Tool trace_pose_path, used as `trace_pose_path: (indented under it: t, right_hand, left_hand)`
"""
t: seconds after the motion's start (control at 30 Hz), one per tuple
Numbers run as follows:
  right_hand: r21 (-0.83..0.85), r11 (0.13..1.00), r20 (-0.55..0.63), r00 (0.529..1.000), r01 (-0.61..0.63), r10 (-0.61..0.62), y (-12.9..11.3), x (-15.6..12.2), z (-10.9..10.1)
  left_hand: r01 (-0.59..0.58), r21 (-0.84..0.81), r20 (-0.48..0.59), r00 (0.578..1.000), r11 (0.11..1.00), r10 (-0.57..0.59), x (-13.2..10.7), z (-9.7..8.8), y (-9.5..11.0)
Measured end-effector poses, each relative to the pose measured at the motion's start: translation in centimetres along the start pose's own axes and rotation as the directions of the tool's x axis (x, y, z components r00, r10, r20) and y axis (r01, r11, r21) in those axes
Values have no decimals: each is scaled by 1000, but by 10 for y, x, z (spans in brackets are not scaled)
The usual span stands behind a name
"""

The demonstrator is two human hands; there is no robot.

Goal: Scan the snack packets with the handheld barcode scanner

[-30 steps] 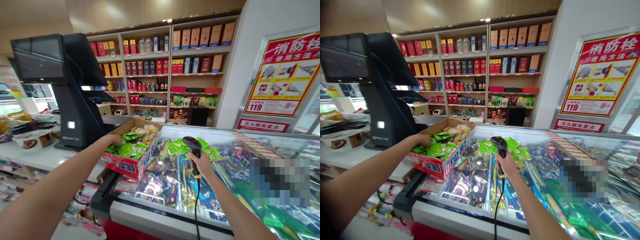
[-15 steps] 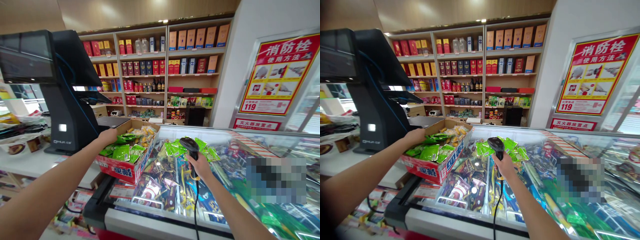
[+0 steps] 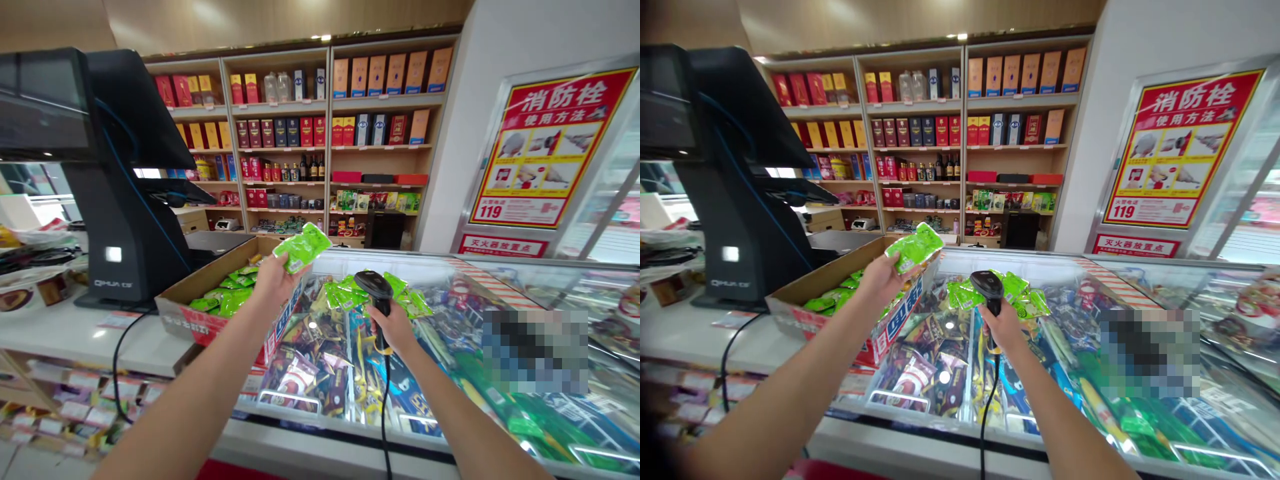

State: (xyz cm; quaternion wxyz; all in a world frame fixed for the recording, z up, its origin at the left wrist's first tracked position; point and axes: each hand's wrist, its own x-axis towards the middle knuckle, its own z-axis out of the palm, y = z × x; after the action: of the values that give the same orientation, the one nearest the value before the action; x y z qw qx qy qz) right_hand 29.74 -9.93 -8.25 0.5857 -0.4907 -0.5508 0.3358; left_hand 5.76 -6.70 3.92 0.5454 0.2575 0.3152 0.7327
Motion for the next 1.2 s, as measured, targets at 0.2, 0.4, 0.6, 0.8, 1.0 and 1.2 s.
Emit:
trace_pose_path:
  t: [0.2, 0.4, 0.6, 0.8, 1.0, 1.2]
  right_hand:
    - [219, 974, 76, 996, -60, 44, -11, -5, 1]
    - [212, 959, 346, 932, -187, 105, -13, -6, -4]
    - [-38, 997, 465, 882, -68, 78, -15, -9, -11]
    - [-55, 997, 480, 874, -54, 74, -13, -12, -8]
    - [-46, 997, 482, 873, -66, 80, -8, -12, -6]
    - [-14, 996, 509, 857, -83, 78, -10, -12, -7]
  left_hand:
    - [84, -238, 97, 993, 968, -63, -1, 0, -99]
    - [240, -232, 172, 964, 943, -203, 30, -30, -144]
    - [180, -162, 173, 973, 970, -152, 30, -33, -143]
    - [193, -156, 156, 973, 969, -169, 26, -28, -143]
    - [208, -188, 175, 969, 960, -176, 27, -29, -144]
    - [195, -146, 154, 973, 970, -173, 26, -27, -144]
